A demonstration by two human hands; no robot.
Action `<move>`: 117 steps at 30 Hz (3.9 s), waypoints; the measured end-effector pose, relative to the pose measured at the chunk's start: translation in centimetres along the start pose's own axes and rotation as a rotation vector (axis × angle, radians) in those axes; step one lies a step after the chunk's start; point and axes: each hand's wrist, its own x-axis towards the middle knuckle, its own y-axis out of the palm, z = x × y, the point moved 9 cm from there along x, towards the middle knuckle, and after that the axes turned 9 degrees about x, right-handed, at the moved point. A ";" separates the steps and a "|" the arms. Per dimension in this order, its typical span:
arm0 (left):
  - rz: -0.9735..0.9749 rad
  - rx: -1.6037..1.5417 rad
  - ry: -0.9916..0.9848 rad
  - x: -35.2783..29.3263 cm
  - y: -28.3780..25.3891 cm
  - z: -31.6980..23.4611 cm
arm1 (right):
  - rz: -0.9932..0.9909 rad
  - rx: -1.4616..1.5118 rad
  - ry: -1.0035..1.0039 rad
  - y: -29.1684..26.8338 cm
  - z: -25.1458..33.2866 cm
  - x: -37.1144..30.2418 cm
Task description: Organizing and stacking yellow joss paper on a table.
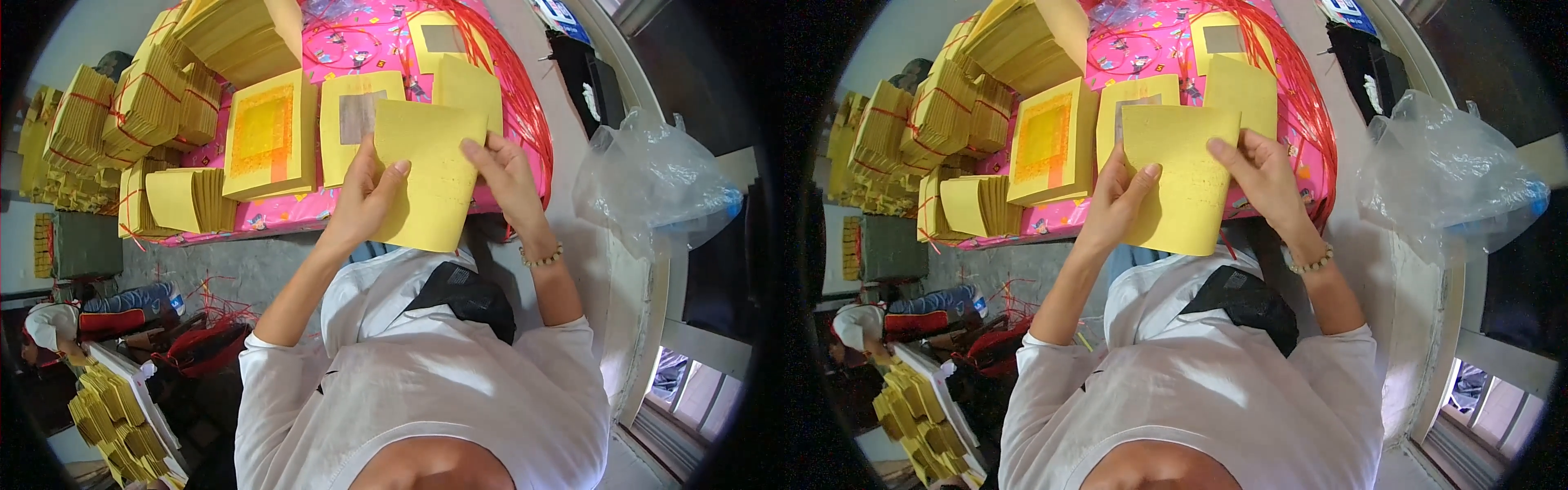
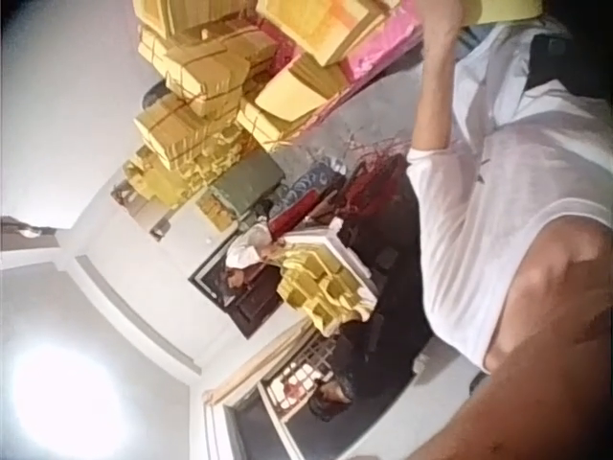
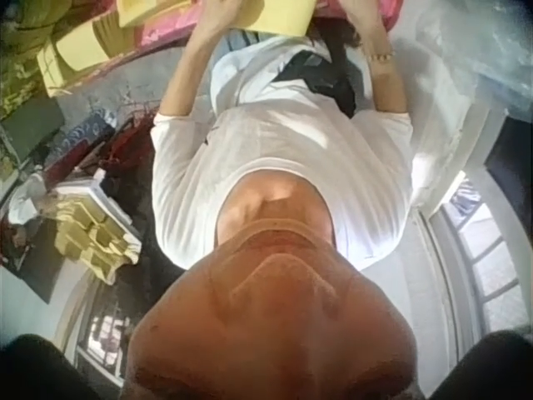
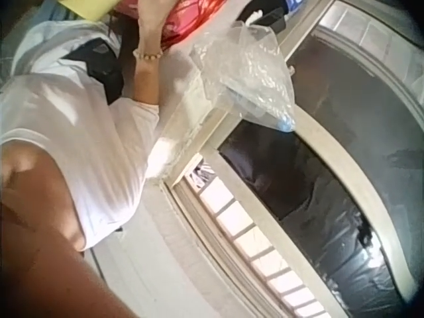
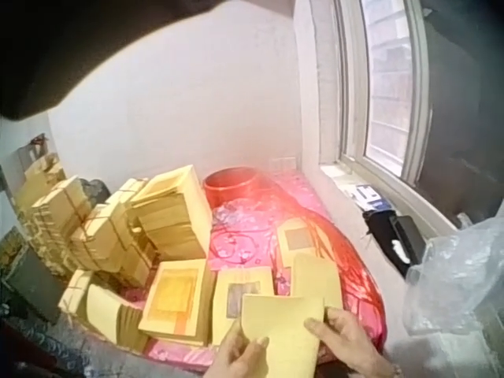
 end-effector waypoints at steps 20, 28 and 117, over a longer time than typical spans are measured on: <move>0.004 0.032 0.056 2.8 1.5 -1.5 | 0.074 -0.089 0.137 -0.9 -0.9 -2.1; -0.027 0.051 0.095 3.8 0.6 -1.9 | 0.083 -0.075 0.122 -0.3 -0.9 -2.3; -0.205 1.130 0.448 13.2 4.4 7.4 | -0.065 -1.295 -0.389 -10.6 -4.3 8.4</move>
